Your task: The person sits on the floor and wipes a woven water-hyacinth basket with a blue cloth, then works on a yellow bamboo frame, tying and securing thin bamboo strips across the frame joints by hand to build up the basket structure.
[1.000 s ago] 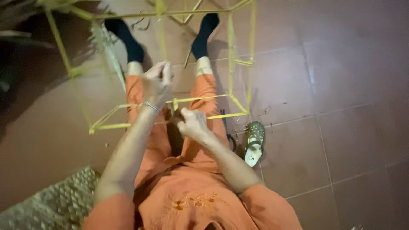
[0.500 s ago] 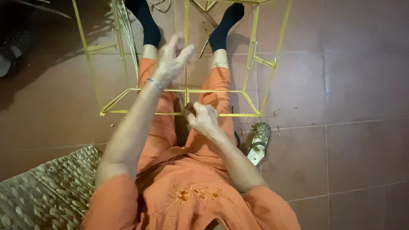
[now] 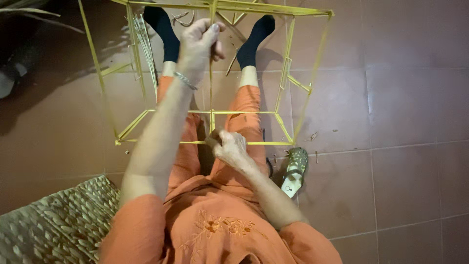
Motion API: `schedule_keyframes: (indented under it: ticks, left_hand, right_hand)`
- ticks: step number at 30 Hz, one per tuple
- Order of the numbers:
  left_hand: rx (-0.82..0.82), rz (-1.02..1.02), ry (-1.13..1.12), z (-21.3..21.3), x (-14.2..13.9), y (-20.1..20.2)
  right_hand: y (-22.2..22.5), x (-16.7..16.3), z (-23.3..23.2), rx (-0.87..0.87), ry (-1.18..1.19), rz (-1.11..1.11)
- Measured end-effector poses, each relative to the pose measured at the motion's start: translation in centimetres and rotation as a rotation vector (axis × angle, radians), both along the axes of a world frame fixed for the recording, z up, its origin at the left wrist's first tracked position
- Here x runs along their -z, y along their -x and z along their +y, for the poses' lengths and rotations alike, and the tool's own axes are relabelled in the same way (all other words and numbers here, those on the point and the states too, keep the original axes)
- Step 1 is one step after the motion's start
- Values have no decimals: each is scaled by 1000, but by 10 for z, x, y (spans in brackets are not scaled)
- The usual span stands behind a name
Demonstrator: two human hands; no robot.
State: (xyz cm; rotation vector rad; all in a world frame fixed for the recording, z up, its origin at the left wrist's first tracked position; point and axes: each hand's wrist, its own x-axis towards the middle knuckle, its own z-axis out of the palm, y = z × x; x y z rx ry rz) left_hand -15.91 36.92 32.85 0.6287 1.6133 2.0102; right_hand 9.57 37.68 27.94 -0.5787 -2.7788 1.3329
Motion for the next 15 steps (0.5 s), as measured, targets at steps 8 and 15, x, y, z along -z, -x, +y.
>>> schedule_keyframes:
  ticks: [8, 15]
  left_hand:
    - [144, -292, -248, -20, -22, 9]
    - [-267, 419, 91, 1, -19, 5]
  right_hand:
    - [-5, 14, -6, -1, -58, 52]
    - [-7, 14, -10, -53, -101, 54]
